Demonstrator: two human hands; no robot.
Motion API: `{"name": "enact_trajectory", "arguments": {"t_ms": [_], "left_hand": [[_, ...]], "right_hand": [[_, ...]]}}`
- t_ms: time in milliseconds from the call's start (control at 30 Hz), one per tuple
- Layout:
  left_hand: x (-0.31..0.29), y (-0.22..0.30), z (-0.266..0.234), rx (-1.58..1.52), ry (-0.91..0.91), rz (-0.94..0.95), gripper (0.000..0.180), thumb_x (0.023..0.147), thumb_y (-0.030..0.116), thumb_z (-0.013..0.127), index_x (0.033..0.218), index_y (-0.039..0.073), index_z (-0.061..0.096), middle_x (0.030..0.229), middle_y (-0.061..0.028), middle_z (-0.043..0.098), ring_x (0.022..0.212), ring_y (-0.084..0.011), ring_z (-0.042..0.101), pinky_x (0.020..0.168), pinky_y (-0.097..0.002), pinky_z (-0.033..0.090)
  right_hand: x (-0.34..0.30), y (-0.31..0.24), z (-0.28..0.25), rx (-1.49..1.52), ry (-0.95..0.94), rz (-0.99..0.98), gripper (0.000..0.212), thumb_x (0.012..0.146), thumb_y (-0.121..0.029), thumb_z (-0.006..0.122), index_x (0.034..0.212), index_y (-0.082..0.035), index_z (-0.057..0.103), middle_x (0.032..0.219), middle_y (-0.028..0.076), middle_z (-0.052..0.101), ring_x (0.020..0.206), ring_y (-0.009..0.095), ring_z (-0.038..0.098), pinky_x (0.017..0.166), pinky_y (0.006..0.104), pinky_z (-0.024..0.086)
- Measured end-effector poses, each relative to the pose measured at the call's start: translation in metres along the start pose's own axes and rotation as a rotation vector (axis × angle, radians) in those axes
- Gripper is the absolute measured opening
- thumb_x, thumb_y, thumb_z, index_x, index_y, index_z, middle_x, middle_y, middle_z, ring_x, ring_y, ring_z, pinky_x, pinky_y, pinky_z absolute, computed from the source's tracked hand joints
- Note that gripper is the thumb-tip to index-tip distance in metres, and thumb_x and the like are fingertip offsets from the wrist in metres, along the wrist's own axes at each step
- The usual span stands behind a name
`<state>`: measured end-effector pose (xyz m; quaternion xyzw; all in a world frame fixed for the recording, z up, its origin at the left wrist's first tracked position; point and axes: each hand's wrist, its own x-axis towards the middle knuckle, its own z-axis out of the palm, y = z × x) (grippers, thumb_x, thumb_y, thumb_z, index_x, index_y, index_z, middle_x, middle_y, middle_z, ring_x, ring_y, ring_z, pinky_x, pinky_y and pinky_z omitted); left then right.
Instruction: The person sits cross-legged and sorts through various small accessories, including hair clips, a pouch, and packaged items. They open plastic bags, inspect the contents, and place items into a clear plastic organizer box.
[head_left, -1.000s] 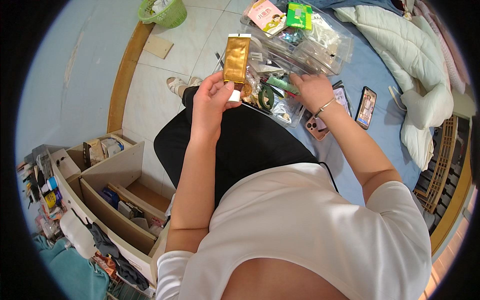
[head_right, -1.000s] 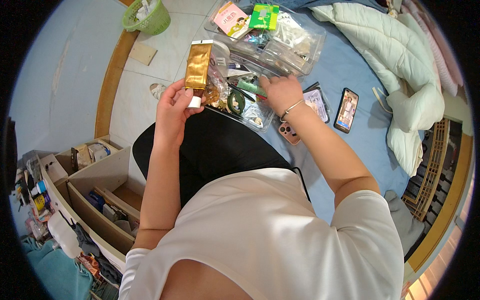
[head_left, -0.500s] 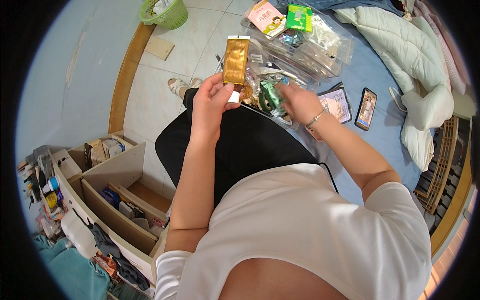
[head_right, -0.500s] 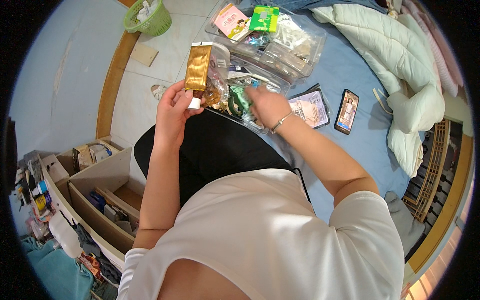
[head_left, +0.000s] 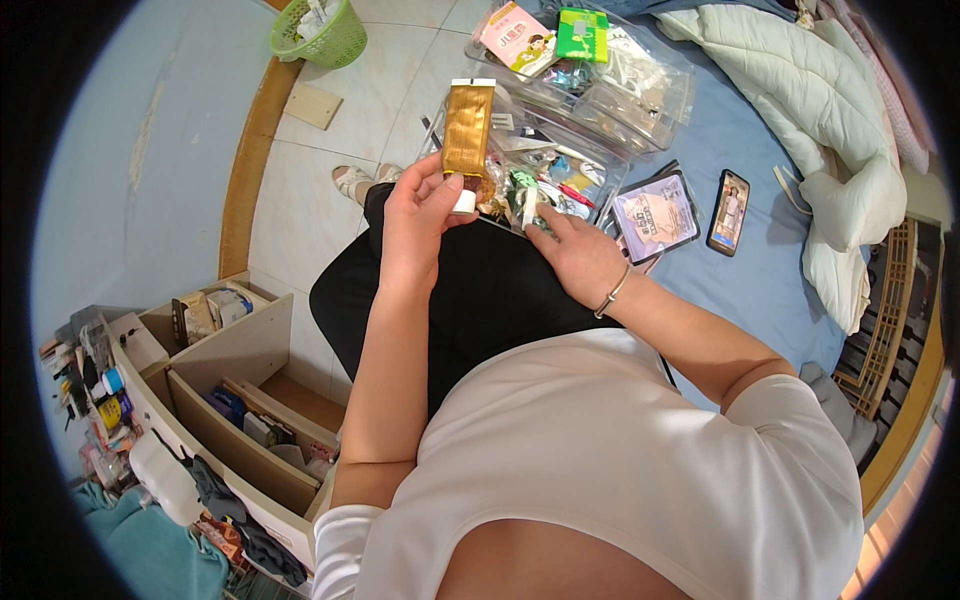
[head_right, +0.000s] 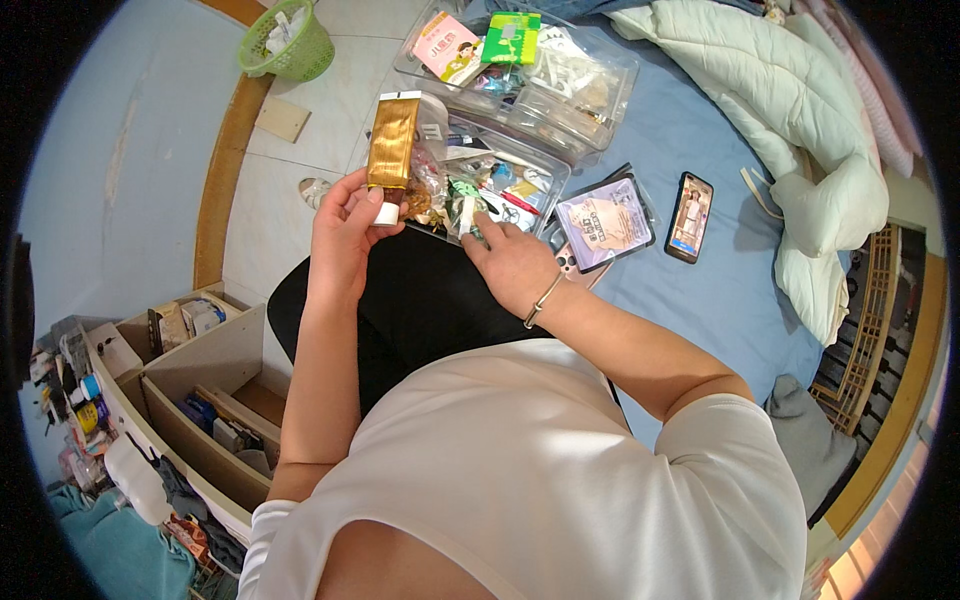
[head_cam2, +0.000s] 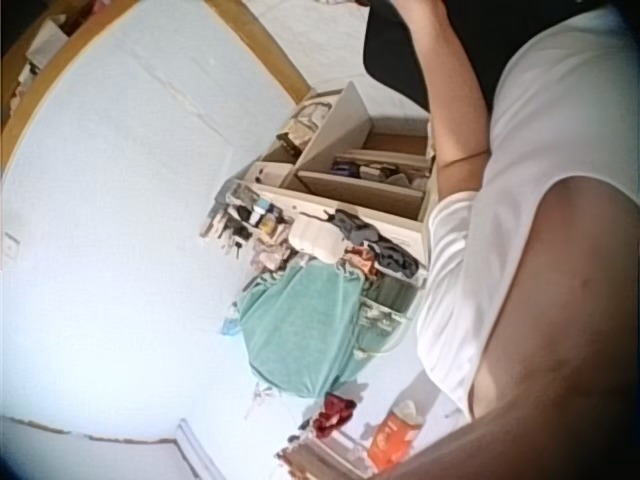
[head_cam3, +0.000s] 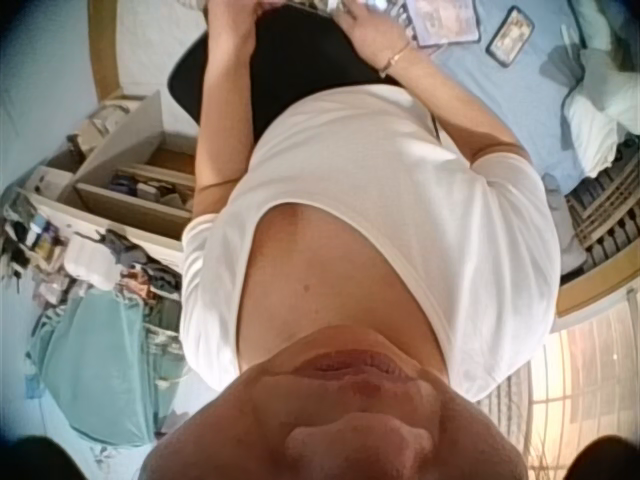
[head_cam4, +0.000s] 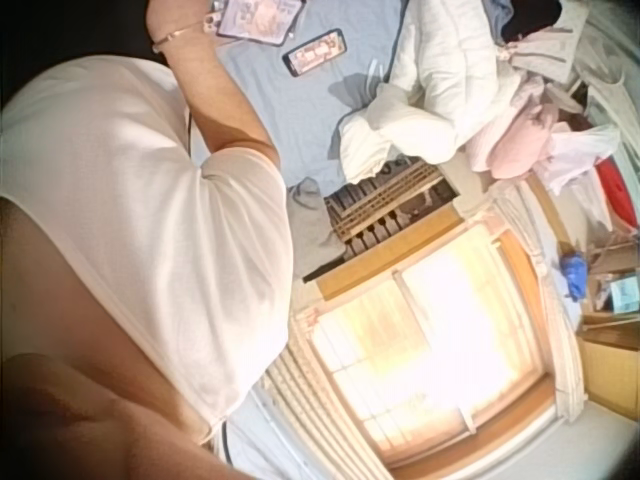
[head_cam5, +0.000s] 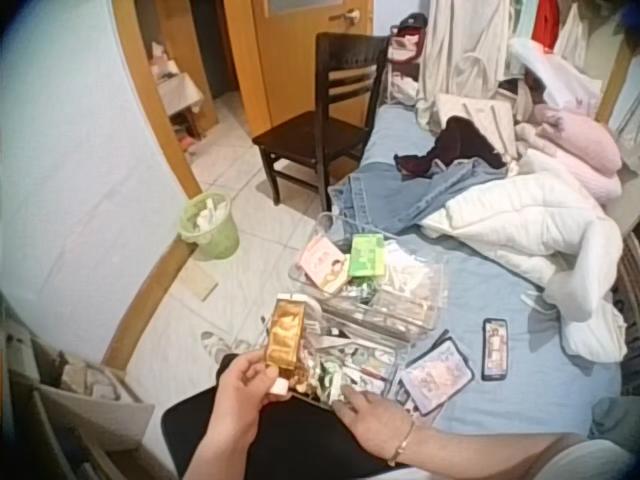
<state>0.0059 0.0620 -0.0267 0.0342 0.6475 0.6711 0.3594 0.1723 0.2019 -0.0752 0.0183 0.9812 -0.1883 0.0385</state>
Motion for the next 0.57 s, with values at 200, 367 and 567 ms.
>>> {"name": "enact_trajectory", "arguments": {"t_ms": [200,367,567], "left_hand": [[-0.002,0.000,0.000,0.002,-0.002,-0.001,0.036,0.093,0.011,0.055,0.125,-0.003,0.046,0.102,-0.0104,0.062,0.086,-0.0190,0.066,0.070,-0.0287,0.055],[-0.001,-0.003,0.000,0.002,-0.020,0.000,0.037,0.093,0.012,0.055,0.125,-0.003,0.046,0.101,-0.0104,0.062,0.087,-0.0183,0.066,0.070,-0.0285,0.055],[-0.002,-0.002,0.002,0.018,-0.034,0.002,0.038,0.093,0.013,0.055,0.126,-0.003,0.046,0.101,-0.0104,0.063,0.087,-0.0188,0.066,0.071,-0.0286,0.055]], "right_hand": [[-0.003,-0.005,0.007,0.036,0.110,-0.023,0.039,0.080,-0.008,0.052,0.118,-0.004,0.056,0.130,0.018,0.047,0.116,0.033,0.051,0.089,0.0372,0.050],[-0.006,-0.012,0.009,0.143,0.136,0.001,0.041,0.080,-0.006,0.052,0.120,-0.005,0.056,0.133,0.017,0.044,0.124,0.034,0.045,0.093,0.0379,0.048],[-0.001,-0.015,0.014,0.203,0.120,0.048,0.044,0.080,-0.004,0.051,0.124,-0.008,0.055,0.138,0.016,0.041,0.129,0.034,0.040,0.101,0.0392,0.042]]}}
